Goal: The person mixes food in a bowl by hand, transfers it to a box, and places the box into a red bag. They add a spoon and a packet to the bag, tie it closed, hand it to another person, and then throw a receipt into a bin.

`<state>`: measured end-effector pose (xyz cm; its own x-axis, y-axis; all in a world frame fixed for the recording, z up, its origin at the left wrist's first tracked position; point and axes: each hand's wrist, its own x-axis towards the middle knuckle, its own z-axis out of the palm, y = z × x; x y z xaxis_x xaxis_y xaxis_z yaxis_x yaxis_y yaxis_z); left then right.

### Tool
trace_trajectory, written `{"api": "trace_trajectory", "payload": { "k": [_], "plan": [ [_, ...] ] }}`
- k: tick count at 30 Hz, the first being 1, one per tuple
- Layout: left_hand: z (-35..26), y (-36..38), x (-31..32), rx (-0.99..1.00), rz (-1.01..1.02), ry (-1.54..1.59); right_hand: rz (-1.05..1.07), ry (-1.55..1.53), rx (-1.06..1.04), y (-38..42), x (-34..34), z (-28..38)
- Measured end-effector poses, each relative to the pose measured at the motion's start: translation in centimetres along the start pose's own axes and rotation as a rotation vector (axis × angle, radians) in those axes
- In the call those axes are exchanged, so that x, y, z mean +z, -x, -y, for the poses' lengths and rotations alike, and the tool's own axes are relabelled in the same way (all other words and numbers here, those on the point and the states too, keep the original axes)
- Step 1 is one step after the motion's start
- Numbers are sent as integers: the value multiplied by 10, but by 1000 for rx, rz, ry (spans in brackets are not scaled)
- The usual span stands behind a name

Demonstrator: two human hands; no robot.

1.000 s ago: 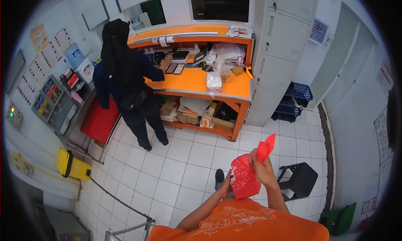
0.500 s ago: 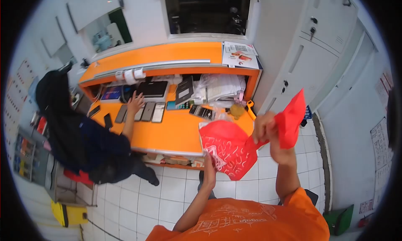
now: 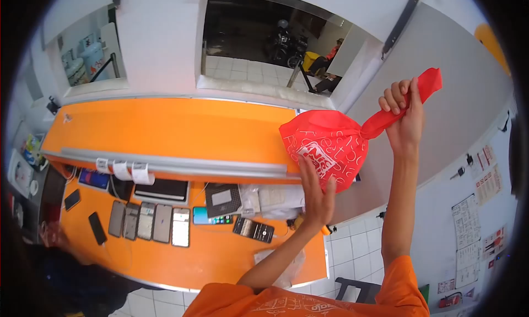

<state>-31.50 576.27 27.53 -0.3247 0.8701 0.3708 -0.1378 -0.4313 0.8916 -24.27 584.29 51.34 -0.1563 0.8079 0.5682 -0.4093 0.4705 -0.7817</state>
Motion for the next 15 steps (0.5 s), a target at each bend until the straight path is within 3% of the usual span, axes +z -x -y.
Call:
{"api": "trace_trajectory", "payload": {
  "k": [3, 9, 10, 13, 15],
  "plan": [
    [28, -24, 16, 254, -1, -146, -47, 0, 43, -35, -9, -41],
    [62, -65, 11, 384, 3, -317, 21, 173, 2, -70, -27, -71],
    [67, -69, 9, 402, 14, -309, 47, 200, -18, -67, -36, -73],
    [88, -68, 4, 429, 24, -302, -132, 476, -81, -18, -50, -77],
    [99, -67, 3, 442, 13, -288, -78, 724, -62, 27, -96, -94]
  ]
}}
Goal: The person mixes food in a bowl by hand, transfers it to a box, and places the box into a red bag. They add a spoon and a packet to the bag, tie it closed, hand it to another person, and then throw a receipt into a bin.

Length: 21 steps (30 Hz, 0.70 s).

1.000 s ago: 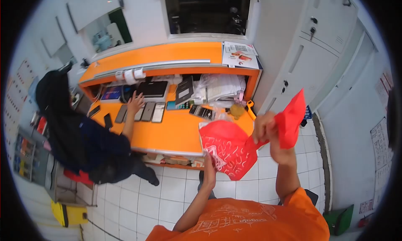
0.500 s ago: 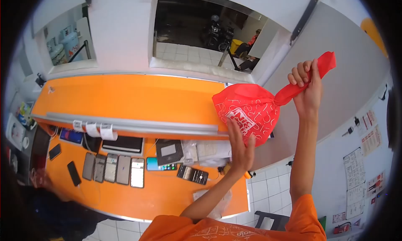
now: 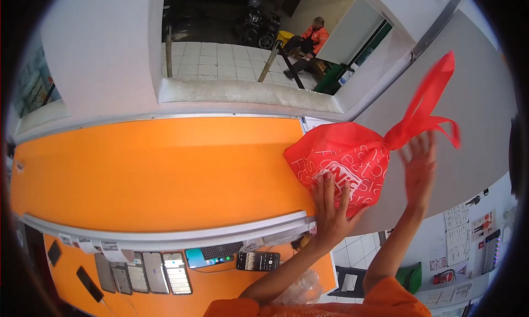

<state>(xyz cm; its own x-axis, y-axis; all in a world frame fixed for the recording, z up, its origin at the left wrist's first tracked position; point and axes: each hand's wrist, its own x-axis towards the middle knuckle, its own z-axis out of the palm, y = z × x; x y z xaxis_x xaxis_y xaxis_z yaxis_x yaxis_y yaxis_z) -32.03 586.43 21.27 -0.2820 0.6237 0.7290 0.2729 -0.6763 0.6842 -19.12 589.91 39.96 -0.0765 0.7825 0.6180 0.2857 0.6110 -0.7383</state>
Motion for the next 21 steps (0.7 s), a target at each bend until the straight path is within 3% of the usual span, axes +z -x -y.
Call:
{"api": "trace_trajectory", "payload": {
  "k": [2, 4, 7, 10, 17, 21],
  "plan": [
    [3, 2, 1, -15, -15, 3, 17, 56, 294, 47, -12, -45],
    [6, -1, 3, -27, -12, 4, -51, -382, 688, 74, -14, -76],
    [1, -2, 6, -54, 8, -7, -80, -626, 655, 75, -13, -98],
    [1, -8, 6, -77, 30, -22, -50, -525, 678, 63, 4, -102],
    [2, -48, -34, -223, 2, -165, 31, -633, 468, 24, 93, -96],
    [4, -44, -38, -330, -146, -167, -3, -687, 389, 50, 117, -117]
  ]
}}
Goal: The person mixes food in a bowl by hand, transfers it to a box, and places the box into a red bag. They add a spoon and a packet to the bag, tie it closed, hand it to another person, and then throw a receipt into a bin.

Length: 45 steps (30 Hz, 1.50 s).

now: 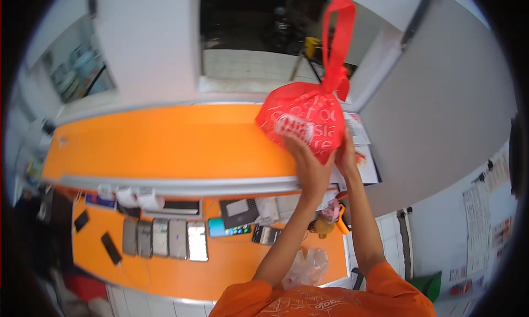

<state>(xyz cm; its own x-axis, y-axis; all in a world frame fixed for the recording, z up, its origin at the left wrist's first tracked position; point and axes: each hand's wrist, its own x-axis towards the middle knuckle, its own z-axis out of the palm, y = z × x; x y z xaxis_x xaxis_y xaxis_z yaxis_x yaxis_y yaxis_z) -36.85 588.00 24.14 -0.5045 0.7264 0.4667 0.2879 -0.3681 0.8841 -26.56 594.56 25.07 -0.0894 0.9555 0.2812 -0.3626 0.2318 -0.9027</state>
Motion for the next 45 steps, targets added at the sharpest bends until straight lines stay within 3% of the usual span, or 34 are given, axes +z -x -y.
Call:
{"api": "trace_trajectory", "payload": {
  "k": [1, 3, 4, 6, 10, 13, 14, 17, 19, 21, 23, 24, 25, 27, 30, 33, 36, 40, 45],
  "plan": [
    [3, 1, 2, 36, 6, -44, 23, -7, -9, 5, -1, -6],
    [13, 4, 8, 81, 9, -141, 58, 323, -52, 9, -34, -30],
    [13, 6, 9, 110, -4, -164, 80, 206, -84, 13, -20, -22],
    [18, 6, 12, 128, -35, -226, 117, 439, -128, 16, -25, -21],
    [8, 5, 4, 55, -8, -356, 151, 399, -58, 18, -8, -9],
    [17, 13, 5, 108, 12, -350, 163, 439, -142, 18, -8, -9],
    [-3, 24, -14, 14, 192, -442, 167, 451, -171, 16, -10, -12],
    [-22, 83, -55, 205, 181, -307, 190, 408, -193, 13, -6, -4],
    [-25, 143, -99, 211, 191, -244, 194, 410, -200, 13, -9, -9],
    [23, 214, -148, 29, 63, -279, 176, 429, -205, 24, -14, -11],
    [83, 285, -210, -126, -125, -524, 180, 398, -220, 15, -5, -8],
    [118, 328, -242, -307, -192, -802, 196, 419, -215, 16, -4, -5],
    [158, 370, -272, -641, -187, -1055, 187, 431, -221, 17, -4, -7],
    [138, 405, -308, -941, -24, -1191, 166, 465, -231, 16, -7, -12],
    [186, 434, -336, -897, 190, -1142, 150, 493, -227, 17, -5, -9],
    [187, 419, -336, -1074, 500, -1267, 140, 469, -211, 20, -3, -7],
    [170, 394, -338, -1142, 697, -1153, 121, 478, -224, 14, -8, -15],
    [195, 400, -344, -1140, 685, -1109, 87, 531, -270, 9, -13, -23],
    [172, 394, -342, -1122, 614, -1035, 114, 481, -248, 12, -12, -18]
  ]
}}
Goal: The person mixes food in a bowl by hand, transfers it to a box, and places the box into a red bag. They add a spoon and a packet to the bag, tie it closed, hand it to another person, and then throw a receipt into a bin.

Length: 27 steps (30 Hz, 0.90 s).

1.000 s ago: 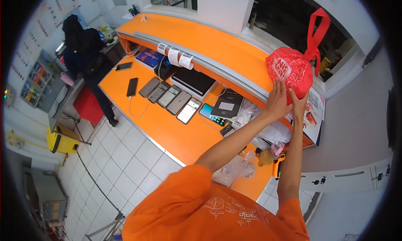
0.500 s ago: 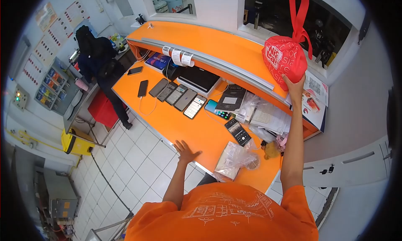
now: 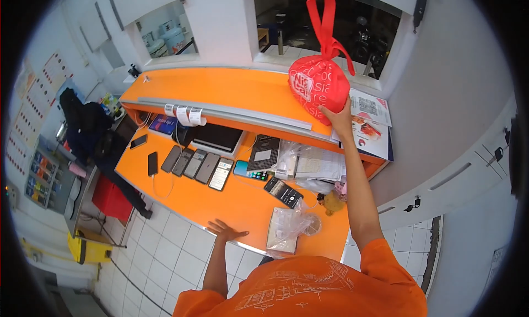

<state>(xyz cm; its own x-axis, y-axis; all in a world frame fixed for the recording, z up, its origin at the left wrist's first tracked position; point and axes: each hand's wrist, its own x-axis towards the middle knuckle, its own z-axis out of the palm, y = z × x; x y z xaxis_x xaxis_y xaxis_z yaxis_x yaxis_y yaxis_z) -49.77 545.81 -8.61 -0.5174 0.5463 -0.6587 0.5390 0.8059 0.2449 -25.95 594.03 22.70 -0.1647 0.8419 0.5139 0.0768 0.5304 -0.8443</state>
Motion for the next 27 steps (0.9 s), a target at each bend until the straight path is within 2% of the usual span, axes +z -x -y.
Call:
{"api": "trace_trajectory", "payload": {
  "k": [1, 4, 5, 6, 8, 9, 13, 16, 19, 22, 23, 27],
  "plan": [
    [5, -11, 11, -46, -62, -10, -1, 7, 0, 1, 0, 3],
    [-6, 8, -6, -46, 21, -4, 20, -8, -9, 1, 2, 7],
    [-1, -1, 5, -68, -68, 1, 34, 3, -50, 3, 2, 11],
    [-3, -8, 2, -49, -16, -14, 53, 16, -53, 0, 2, 17],
    [-23, 28, -27, -23, 99, -44, 101, 39, -44, 5, 5, 25],
    [-9, 7, -6, -17, 28, -110, 141, 25, -27, -2, 4, 15],
    [-8, 0, 2, -101, -8, -189, 293, 34, -6, -34, -9, -11],
    [-11, 5, -2, -102, 24, -156, 224, 74, 87, -38, -10, -19],
    [-14, 11, -9, -97, 54, -123, 106, 197, 87, -22, -4, -18],
    [-14, 15, -14, -95, 71, -118, 77, 170, 17, -19, -3, -21],
    [-15, 16, -17, -95, 70, -120, 117, 188, 71, -17, -6, -12],
    [-25, 28, -30, -91, 113, -80, 76, 227, 59, -13, -4, -9]
  ]
}}
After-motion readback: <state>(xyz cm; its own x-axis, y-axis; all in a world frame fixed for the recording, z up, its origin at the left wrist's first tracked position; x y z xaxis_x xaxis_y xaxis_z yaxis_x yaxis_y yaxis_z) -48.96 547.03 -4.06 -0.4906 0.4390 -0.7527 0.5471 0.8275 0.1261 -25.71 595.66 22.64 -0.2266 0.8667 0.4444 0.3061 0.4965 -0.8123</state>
